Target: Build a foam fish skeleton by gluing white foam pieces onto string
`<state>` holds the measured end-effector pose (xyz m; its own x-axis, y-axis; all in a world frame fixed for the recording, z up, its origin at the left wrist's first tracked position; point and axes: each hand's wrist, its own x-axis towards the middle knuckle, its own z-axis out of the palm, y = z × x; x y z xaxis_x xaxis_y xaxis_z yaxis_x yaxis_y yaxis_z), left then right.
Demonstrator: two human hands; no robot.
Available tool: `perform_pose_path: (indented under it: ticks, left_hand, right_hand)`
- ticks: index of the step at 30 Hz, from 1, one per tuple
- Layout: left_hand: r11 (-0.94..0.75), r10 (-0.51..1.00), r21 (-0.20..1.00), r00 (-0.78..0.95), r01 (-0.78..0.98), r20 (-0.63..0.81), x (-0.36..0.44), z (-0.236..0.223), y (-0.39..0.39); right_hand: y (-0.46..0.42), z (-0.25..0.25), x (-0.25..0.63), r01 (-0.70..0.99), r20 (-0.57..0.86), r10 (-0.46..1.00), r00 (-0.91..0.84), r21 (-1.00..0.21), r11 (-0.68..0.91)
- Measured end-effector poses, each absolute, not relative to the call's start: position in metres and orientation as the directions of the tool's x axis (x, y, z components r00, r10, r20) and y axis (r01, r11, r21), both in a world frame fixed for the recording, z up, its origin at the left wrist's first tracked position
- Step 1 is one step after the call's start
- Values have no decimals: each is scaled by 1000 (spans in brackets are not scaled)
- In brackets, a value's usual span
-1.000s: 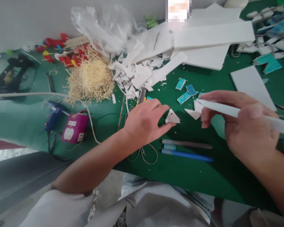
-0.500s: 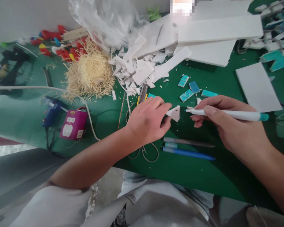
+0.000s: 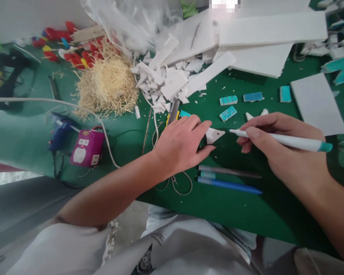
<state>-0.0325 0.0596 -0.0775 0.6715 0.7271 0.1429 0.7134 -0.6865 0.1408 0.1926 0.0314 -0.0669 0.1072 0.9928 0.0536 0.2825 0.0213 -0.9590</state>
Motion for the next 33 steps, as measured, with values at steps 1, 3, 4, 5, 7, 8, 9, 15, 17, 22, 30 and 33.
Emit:
perform_pose_path:
  ticks: [1,3,4,5,7,8,9,15,17,22,30,33]
  left_hand:
    - [-689,724,141,673,711,148,-33,-79,60]
    - [-693,721,142,676,707,152,-34,-81,62]
    - [-696,718,147,680,702,153,-35,-81,63]
    - [-700,714,158,683,696,155,-36,-81,64]
    - [-709,705,184,692,681,157,-39,-80,65]
    - [-712,702,194,695,675,156,-40,-80,66]
    - [-714,699,202,698,670,155,-41,-80,66]
    - [-723,691,202,697,661,191,-42,-81,65]
    - [-730,683,193,703,656,198,-42,-81,65]
    - [-723,691,196,705,663,162,-42,-80,67]
    - [-720,693,198,700,665,171,-41,-81,67]
    - [-731,682,198,701,653,206,-41,-82,66]
  right_hand:
    - [32,-67,192,278,26,994,106,-961,-4]
    - [34,-65,190,290,-18,992,125,-955,-53]
    - [35,-65,189,304,-33,991,132,-950,-72]
    - [36,-64,188,323,-39,990,139,-943,-82]
    - [37,-62,187,361,-37,990,136,-929,-84]
    - [37,-62,187,374,-27,991,134,-924,-76]
    - [37,-62,186,384,-18,990,137,-921,-69]
    - [37,-63,185,423,-22,987,158,-902,-88]
    - [36,-63,184,436,-34,986,161,-894,-102]
    - [32,-64,183,439,-64,981,184,-887,-141]
    - [28,-68,188,515,-57,983,175,-846,-141]
    - [28,-67,190,516,-52,984,170,-846,-133]
